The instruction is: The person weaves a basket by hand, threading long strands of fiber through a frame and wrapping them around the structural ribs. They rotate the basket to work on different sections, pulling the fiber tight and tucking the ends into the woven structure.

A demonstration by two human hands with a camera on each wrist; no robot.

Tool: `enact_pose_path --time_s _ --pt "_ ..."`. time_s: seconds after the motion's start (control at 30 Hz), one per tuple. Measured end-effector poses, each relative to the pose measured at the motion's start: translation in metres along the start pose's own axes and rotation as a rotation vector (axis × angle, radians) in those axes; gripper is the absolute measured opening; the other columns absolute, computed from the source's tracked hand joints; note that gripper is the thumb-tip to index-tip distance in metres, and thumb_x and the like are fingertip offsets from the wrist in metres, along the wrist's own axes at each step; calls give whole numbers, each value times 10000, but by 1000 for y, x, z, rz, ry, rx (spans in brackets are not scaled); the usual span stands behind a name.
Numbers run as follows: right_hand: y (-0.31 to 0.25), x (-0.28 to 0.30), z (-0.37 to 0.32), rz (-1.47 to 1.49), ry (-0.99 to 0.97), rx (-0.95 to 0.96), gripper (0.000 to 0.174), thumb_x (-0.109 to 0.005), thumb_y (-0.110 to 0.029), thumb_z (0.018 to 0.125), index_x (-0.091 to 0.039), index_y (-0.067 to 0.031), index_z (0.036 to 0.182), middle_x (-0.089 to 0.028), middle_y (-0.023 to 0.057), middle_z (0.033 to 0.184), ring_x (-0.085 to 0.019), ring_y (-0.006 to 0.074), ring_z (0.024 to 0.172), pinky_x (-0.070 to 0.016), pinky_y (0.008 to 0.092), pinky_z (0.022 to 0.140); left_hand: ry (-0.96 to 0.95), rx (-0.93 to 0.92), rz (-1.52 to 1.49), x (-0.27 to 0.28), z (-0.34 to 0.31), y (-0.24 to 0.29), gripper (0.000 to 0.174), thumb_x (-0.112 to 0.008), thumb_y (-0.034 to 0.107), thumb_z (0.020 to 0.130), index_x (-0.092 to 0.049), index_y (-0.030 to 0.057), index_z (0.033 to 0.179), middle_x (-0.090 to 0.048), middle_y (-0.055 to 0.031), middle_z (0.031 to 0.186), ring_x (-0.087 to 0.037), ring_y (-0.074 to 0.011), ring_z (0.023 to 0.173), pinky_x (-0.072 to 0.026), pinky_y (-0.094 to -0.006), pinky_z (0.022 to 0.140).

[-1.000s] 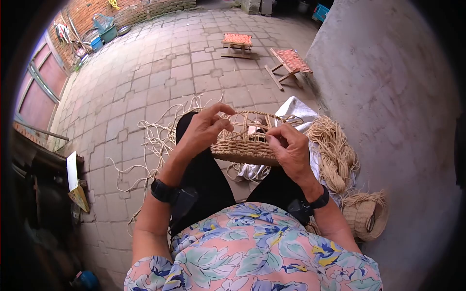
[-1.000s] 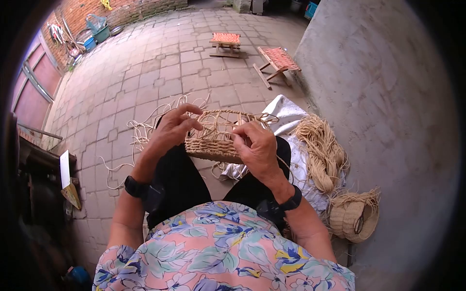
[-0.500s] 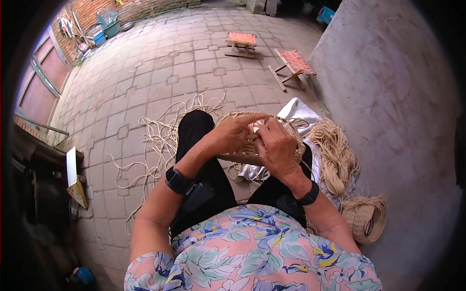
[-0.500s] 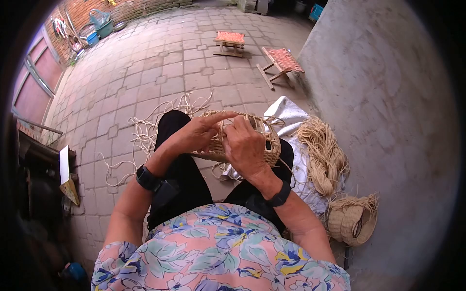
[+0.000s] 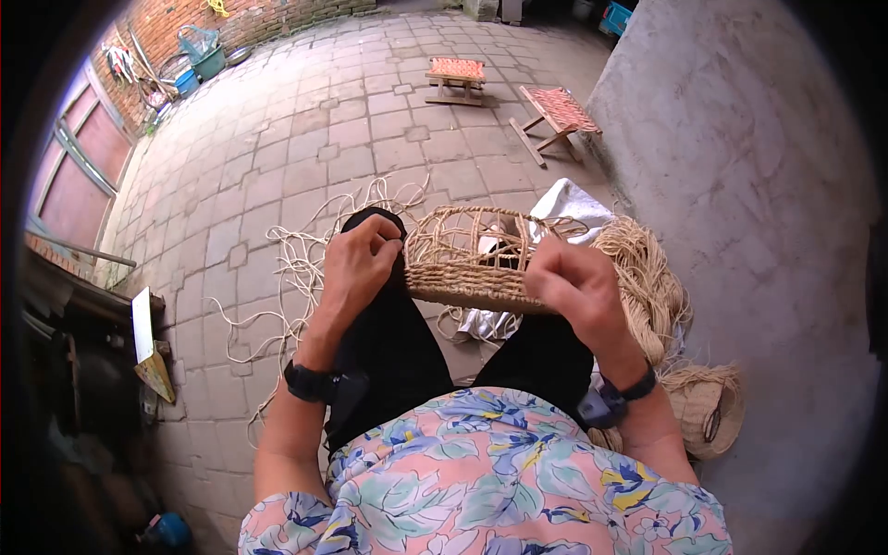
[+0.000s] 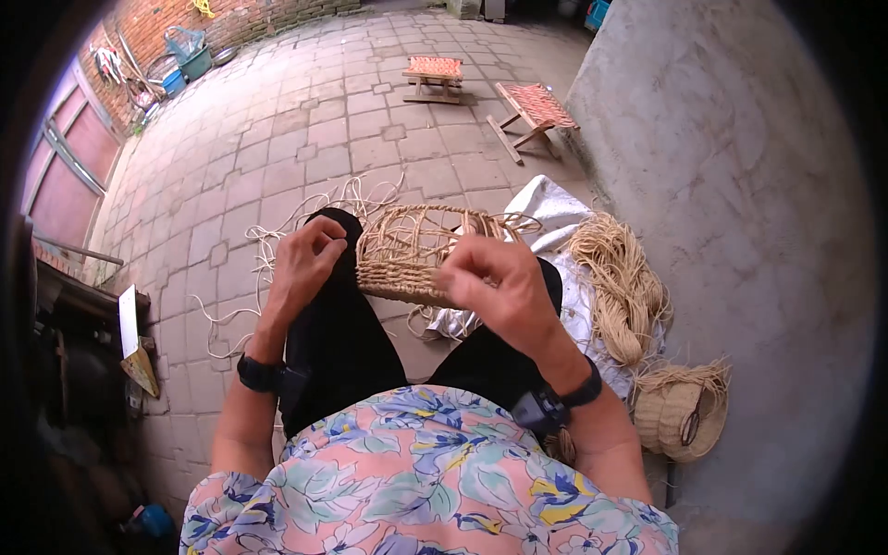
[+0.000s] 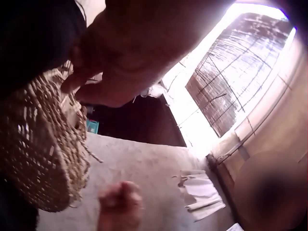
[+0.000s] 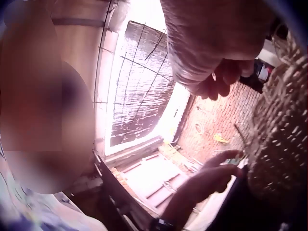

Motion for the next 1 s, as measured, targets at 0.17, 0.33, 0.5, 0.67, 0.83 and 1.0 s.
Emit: enact_pose_path --time_s 0.17,0.33,0.5,0.67,0.83,1.0 --pt "-86 -14 -6 502 -877 393 206 -702 -165 828 -686 -4 954 -639 111 882 -624 283 775 -505 330 661 40 -265 -266 -21 -21 26 118 -699 56 816 -673 25 926 -614 -40 778 -529 -84 600 -432 -236 546" --pt "-105 -56 -49 915 -710 647 498 -567 -337 972 -653 134 1111 -586 293 1144 -649 319 834 -558 322 666 21 -302 -339 -47 -14 26 173 -736 76 780 -691 39 943 -592 -36 827 -521 -98 583 -439 -241 544" --pt "-73 -14 -15 -100 -262 91 106 -705 -112 811 -633 -35 822 -612 44 734 -600 227 613 -487 338 578 51 -267 -366 -54 -13 21 131 -735 77 783 -696 25 897 -589 -39 826 -531 -86 588 -444 -243 551" --pt "30 -17 33 -609 41 7 219 -724 -203 814 -575 -44 836 -567 102 640 -598 285 612 -462 399 567 48 -242 -413 -52 -13 24 94 -715 66 810 -688 16 885 -608 -43 813 -558 -86 613 -450 -242 566" --pt "49 -29 47 -893 -117 89 332 -558 -370 913 -624 -67 794 -617 190 691 -618 395 705 -467 480 622 18 -314 -443 -57 -10 22 100 -700 53 828 -676 -9 903 -654 -71 784 -611 -122 697 -486 -266 623" --pt "55 -20 52 -759 -183 27 295 -539 -302 922 -618 -49 792 -614 188 696 -607 408 701 -459 491 626 18 -297 -437 -57 -11 22 111 -700 34 820 -678 -14 917 -671 -86 811 -622 -127 727 -505 -275 660"
Point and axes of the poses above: each hand's wrist, its own z-axis towards the middle knuckle, its own x-axis out of the back of the hand, y = z × x, the point moved 1 cm from there along z, towards the middle knuckle
